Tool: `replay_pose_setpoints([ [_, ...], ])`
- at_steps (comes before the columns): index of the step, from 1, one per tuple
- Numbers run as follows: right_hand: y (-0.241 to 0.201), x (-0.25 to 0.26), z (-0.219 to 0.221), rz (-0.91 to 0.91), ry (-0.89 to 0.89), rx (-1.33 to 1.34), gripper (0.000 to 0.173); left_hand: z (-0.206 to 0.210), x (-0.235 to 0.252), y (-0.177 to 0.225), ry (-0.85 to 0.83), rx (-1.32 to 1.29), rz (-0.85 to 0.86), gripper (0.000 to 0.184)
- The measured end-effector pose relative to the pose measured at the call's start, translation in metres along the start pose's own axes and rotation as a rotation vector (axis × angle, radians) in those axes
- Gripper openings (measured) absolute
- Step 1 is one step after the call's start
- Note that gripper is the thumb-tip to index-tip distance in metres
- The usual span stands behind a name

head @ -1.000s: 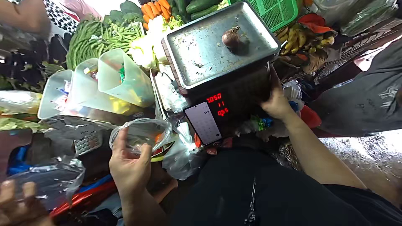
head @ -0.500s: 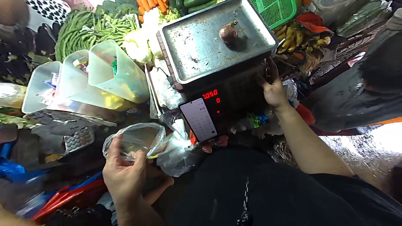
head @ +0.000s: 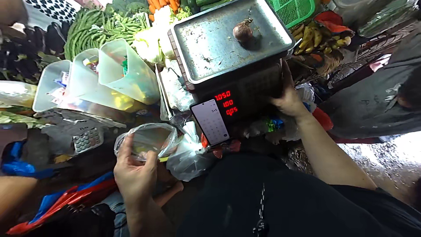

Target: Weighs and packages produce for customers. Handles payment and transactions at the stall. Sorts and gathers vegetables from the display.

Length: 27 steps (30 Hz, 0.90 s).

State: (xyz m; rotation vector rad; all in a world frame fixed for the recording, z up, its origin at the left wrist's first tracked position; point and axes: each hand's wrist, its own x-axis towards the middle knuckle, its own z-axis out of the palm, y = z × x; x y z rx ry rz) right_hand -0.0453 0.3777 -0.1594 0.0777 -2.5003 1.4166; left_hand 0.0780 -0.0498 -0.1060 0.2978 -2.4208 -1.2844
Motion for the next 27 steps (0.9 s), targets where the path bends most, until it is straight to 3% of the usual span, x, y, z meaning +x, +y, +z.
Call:
replay_pose_setpoints([
  [5, -0.012, 0.000, 0.019, 0.084, 0.120, -0.071, 0.138, 0.000, 0.000, -0.001, -0.006, -0.026, 0.000, 0.071],
  [9, -0.035, -0.027, 0.020, -0.028, 0.154, -0.151, 0.133, -0.004, 0.000, -0.002, 0.002, -0.023, 0.000, 0.072],
  [11, -0.050, -0.052, 0.032, -0.276, 0.186, -0.249, 0.111, -0.006, -0.003, -0.003, 0.019, -0.020, -0.006, 0.071],
  [15, -0.056, -0.093, 0.069, -0.721, -0.052, -0.264, 0.030, -0.010, -0.006, -0.004, 0.026, -0.032, -0.033, 0.071],
  [16, -0.055, -0.097, 0.076, -0.785, -0.118, -0.254, 0.026, -0.011, -0.007, -0.005, 0.026, -0.035, -0.034, 0.070],
  [19, -0.052, -0.102, 0.086, -0.837, -0.213, -0.258, 0.030, -0.016, -0.011, -0.009, 0.028, -0.033, -0.022, 0.068],
  [27, -0.050, -0.093, 0.097, -0.816, -0.196, -0.366, 0.032, -0.025, -0.018, -0.019, 0.058, 0.000, -0.061, 0.070],
])
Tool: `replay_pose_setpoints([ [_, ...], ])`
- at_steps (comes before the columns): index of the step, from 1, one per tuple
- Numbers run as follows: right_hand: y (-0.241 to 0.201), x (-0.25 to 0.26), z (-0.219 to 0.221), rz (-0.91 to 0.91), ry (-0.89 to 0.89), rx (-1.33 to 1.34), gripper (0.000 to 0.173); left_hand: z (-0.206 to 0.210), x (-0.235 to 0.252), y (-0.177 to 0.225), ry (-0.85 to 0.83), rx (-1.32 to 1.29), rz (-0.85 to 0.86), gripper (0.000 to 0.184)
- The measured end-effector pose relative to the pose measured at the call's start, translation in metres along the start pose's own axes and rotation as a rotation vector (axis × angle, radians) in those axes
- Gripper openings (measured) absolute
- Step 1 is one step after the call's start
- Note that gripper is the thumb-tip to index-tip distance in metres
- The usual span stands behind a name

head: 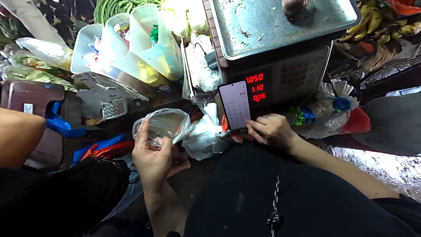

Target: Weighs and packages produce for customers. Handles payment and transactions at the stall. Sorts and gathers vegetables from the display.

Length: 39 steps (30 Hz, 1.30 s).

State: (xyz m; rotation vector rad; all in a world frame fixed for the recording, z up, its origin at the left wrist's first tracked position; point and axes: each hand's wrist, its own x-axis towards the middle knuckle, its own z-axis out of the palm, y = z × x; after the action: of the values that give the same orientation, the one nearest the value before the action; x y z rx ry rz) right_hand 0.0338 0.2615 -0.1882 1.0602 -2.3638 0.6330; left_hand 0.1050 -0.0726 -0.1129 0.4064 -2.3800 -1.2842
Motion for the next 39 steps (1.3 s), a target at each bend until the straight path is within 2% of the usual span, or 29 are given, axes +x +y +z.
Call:
replay_pose_setpoints([
  [5, -0.006, 0.010, 0.002, 0.005, -0.017, -0.002, 0.032, -0.002, -0.001, 0.001, 0.006, -0.011, 0.005, 0.069],
  [7, -0.003, 0.016, -0.007, 0.040, 0.038, 0.063, 0.031, -0.003, 0.000, 0.001, 0.006, -0.016, 0.010, 0.069],
  [9, 0.008, 0.037, -0.037, 0.092, 0.162, 0.121, 0.031, -0.004, 0.001, 0.004, 0.002, -0.031, 0.018, 0.070],
  [12, 0.039, 0.097, -0.095, 0.239, 0.279, -0.143, 0.036, -0.006, 0.002, 0.017, -0.013, -0.086, 0.056, 0.070],
  [15, 0.084, 0.159, -0.120, 0.511, 0.042, -0.239, 0.053, -0.003, 0.010, 0.041, 0.015, -0.146, 0.128, 0.069],
  [16, 0.104, 0.175, -0.120, 0.566, -0.053, -0.210, 0.053, -0.002, 0.014, 0.048, 0.026, -0.170, 0.152, 0.068],
  [18, 0.130, 0.196, -0.113, 0.617, -0.170, -0.126, 0.042, 0.000, 0.019, 0.059, 0.016, -0.227, 0.182, 0.067],
  [20, 0.110, 0.199, -0.118, 0.570, -0.148, 0.091, 0.033, 0.004, 0.024, 0.068, 0.004, -0.293, 0.186, 0.067],
  [22, 0.064, 0.196, -0.124, 0.363, -0.187, 0.641, 0.026, 0.007, 0.028, 0.075, -0.051, -0.306, 0.219, 0.066],
  [23, 0.037, 0.197, -0.121, 0.237, -0.315, 0.975, 0.027, 0.009, 0.028, 0.078, -0.082, -0.308, 0.246, 0.066],
  [24, 0.011, 0.200, -0.112, 0.140, -0.469, 1.196, 0.030, 0.011, 0.028, 0.081, -0.112, -0.306, 0.274, 0.065],
  [26, -0.030, 0.203, -0.083, 0.138, -0.634, 1.303, 0.032, 0.014, 0.023, 0.091, -0.152, -0.314, 0.314, 0.066],
  [29, -0.065, 0.207, -0.050, 0.255, -0.648, 1.036, 0.036, 0.018, 0.014, 0.102, -0.166, -0.278, 0.380, 0.066],
  [31, -0.078, 0.204, -0.049, 0.223, -0.635, 0.878, 0.041, 0.016, 0.011, 0.104, -0.137, -0.316, 0.395, 0.065],
  [34, -0.091, 0.187, -0.067, 0.019, -0.344, 0.661, 0.055, -0.003, 0.023, 0.104, -0.078, -0.457, 0.346, 0.055],
  [36, -0.092, 0.180, -0.077, -0.081, -0.108, 0.419, 0.079, -0.017, 0.034, 0.101, -0.131, -0.554, 0.386, 0.039],
  [37, -0.090, 0.178, -0.077, -0.101, -0.092, 0.344, 0.082, -0.020, 0.038, 0.101, -0.198, -0.588, 0.462, 0.027],
  [38, -0.086, 0.177, -0.075, -0.123, -0.123, 0.327, 0.069, -0.019, 0.040, 0.103, -0.252, -0.604, 0.553, 0.018],
  [39, -0.082, 0.176, -0.071, -0.146, -0.160, 0.367, 0.039, -0.015, 0.042, 0.107, -0.247, -0.607, 0.636, 0.015],
])
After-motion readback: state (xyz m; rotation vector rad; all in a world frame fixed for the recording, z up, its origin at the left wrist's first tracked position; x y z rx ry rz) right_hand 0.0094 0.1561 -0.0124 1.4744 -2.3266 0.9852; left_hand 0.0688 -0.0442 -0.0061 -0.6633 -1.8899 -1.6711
